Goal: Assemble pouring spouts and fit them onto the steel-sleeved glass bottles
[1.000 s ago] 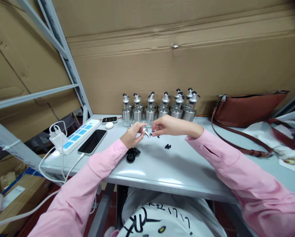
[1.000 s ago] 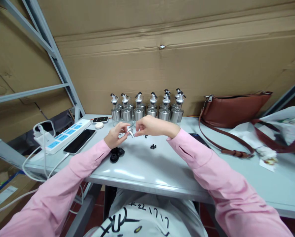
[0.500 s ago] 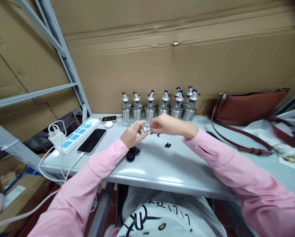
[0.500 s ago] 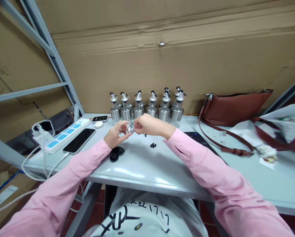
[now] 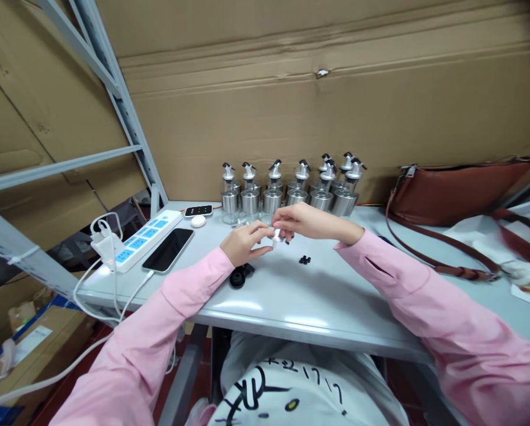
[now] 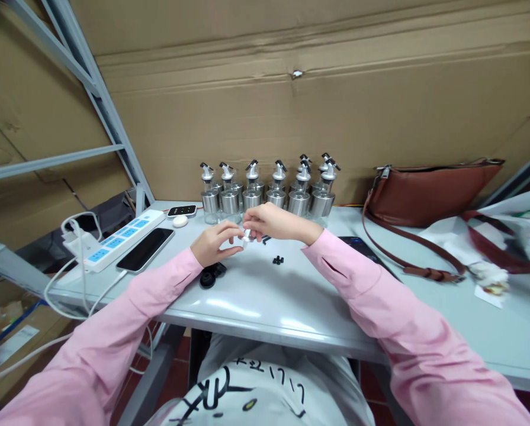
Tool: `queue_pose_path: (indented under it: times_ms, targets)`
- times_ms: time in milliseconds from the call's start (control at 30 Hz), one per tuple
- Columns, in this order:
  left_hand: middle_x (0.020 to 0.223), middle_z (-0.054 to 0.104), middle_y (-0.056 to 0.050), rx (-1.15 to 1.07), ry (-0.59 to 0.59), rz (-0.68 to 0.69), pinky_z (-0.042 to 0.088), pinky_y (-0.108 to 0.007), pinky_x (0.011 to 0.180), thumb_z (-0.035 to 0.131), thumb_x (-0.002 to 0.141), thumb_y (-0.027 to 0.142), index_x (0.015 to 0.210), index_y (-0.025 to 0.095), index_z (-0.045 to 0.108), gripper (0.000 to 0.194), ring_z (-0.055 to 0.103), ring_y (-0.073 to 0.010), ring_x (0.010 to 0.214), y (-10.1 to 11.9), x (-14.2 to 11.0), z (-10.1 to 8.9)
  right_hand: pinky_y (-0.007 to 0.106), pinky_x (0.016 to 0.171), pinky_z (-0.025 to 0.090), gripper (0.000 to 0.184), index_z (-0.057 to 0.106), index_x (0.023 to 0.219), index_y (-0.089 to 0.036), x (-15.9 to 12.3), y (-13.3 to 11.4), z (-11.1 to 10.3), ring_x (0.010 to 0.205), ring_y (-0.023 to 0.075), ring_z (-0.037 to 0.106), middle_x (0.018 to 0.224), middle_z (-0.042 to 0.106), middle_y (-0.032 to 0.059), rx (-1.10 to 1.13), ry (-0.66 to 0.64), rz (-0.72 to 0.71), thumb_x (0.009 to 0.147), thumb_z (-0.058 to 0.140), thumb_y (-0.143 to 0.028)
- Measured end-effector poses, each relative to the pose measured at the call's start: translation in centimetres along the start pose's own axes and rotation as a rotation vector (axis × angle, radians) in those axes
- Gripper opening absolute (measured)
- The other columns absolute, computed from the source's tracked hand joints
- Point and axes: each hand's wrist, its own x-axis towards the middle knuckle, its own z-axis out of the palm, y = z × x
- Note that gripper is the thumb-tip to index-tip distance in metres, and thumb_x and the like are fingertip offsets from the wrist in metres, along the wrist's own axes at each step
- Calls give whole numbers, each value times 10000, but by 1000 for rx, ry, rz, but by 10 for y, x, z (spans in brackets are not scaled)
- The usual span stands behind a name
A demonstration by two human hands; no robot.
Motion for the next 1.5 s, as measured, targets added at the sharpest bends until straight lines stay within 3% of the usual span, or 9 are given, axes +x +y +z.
queue_pose_path:
  times_ms: [200, 367, 533, 667, 800, 967, 1267, 1500]
  targets:
    - [901, 639, -37, -85, 7, 20, 499, -227, 657, 505, 848, 260, 1022, 170, 517, 197, 577, -86, 618, 5, 1, -1, 267, 589, 483, 278, 561, 808, -149, 0, 1, 1, 581, 129, 607, 640, 633, 32, 131, -32, 23, 860, 466, -405]
    - [808, 620, -6, -72, 85, 15, 468, -215, 589, 514, 768, 204, 958, 168, 503, 194, 543, -76, 550, 6, 1, 1, 277, 597, 467, 315, 545, 859, -148, -2, 1, 1, 601, 133, 599, 700, 630, 39, 164, -24, 12, 868, 434, -442]
    - [717, 558, 32, -82, 76, -19, 446, -213, 564, 517, 707, 182, 923, 168, 485, 218, 523, -72, 508, 6, 0, 2, 271, 618, 419, 263, 574, 888, -160, -14, 14, 8, 627, 133, 548, 711, 617, 30, -38, 79, -29, 868, 424, -375]
    - [724, 551, 36, -82, 39, -50, 423, -204, 543, 526, 691, 185, 908, 171, 480, 222, 508, -64, 493, 7, -1, 2, 303, 737, 419, 111, 597, 826, -171, -33, 30, 22, 768, 175, 563, 834, 634, 57, -228, 122, -22, 754, 521, -210]
    - [718, 548, 42, -71, 7, -80, 410, -202, 541, 537, 693, 200, 899, 179, 478, 215, 504, -64, 492, 7, -2, 2, 349, 814, 403, 143, 611, 828, -174, -47, 43, 33, 902, 236, 536, 922, 601, 91, -371, 71, 4, 693, 569, -197]
    - [715, 549, 42, -71, 11, -75, 408, -200, 546, 535, 697, 206, 906, 178, 477, 218, 509, -66, 497, 6, -2, 4, 350, 807, 391, 178, 620, 826, -169, -47, 52, 41, 887, 245, 535, 916, 602, 96, -457, 22, 70, 655, 574, -185]
    - [747, 565, 34, -72, -21, -82, 420, -199, 571, 543, 704, 202, 921, 177, 478, 229, 517, -65, 516, 6, -2, 3, 283, 684, 406, 79, 568, 721, -175, -43, 49, 47, 718, 180, 554, 762, 629, 54, -319, 98, 30, 695, 505, -135]
    - [765, 579, 26, -74, -7, -69, 425, -201, 573, 538, 709, 199, 928, 173, 482, 227, 514, -65, 513, 6, -2, 3, 310, 738, 449, 125, 604, 817, -177, -45, 55, 35, 783, 199, 600, 854, 668, 77, -282, 132, 17, 730, 516, -190]
